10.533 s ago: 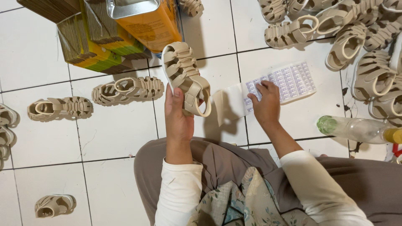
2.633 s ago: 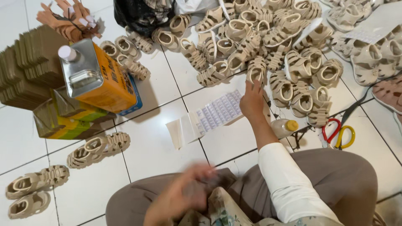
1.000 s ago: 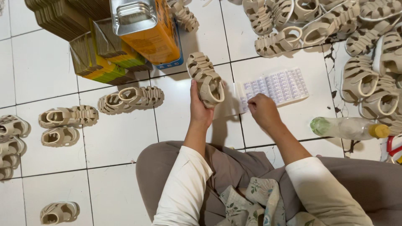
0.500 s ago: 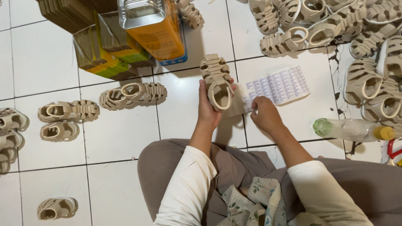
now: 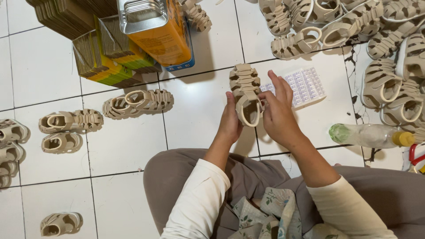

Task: The person sits on the floor and applies adhesive labels to the inner soles of beige sandals. They peel a label from a sheet, place it on a sandal, press it down, and set the sandal aside. The process is repeated for multiple sandals.

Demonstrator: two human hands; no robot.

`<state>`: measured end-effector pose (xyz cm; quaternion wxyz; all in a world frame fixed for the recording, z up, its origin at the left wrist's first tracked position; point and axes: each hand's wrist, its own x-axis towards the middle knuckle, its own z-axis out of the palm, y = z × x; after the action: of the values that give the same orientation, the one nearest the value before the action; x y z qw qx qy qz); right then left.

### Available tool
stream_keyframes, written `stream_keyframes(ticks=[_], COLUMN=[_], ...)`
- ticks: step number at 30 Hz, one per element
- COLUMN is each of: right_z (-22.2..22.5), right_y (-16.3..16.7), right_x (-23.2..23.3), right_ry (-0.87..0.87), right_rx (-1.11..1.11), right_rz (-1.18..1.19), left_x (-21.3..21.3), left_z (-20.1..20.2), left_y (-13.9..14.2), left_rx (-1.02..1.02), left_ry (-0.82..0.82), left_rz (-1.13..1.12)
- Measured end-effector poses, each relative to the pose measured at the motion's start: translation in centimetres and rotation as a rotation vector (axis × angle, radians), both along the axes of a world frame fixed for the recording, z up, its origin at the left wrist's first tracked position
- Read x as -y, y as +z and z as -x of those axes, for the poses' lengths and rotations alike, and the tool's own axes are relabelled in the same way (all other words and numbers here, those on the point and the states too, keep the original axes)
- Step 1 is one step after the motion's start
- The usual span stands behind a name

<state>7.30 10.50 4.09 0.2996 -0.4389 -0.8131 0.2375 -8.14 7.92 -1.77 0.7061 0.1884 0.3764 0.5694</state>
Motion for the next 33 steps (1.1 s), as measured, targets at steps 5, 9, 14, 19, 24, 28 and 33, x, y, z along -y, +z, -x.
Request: stream_keyframes(ticks=[5, 9, 14, 19, 24, 28, 33], right_z=[0.6, 0.5, 0.6, 0.6, 0.7, 0.7, 0.3], right_y=[0.0, 0.2, 0.2, 0.2, 0.5, 0.8, 0.6], right_x=[0.4, 0.6, 0.7, 0.7, 0.6, 0.7, 0.9], right_ry=[-0.018, -0.013, -0.025, -0.015, -0.013, -0.014, -0.015], right_rx=[0.041, 0.080, 0.114, 0.133, 0.134, 0.177, 0.288], right_rz=[-0.005, -0.037, -0.095, -0.105, -0.085, -0.071, -0.097], left_x=[0.2, 0.3, 0.4, 0.4, 0.4, 0.5, 0.6], left_z=[-0.4, -0.4, -0.4, -0.4, -0.4, -0.3, 0.1], left_y=[-0.5, -0.5, 0.0, 0.5, 0.7, 0.6, 0.7], left_rx=[-0.055, -0.047, -0.037, -0.040, -0.028, -0.014, 0.002], left_ry=[-0.001, -0.008, -0.020, -0.022, -0.022, -0.024, -0.011], left_rz=[-0.032, -0.047, -0.035, -0.021, -0.038, -0.055, -0.032])
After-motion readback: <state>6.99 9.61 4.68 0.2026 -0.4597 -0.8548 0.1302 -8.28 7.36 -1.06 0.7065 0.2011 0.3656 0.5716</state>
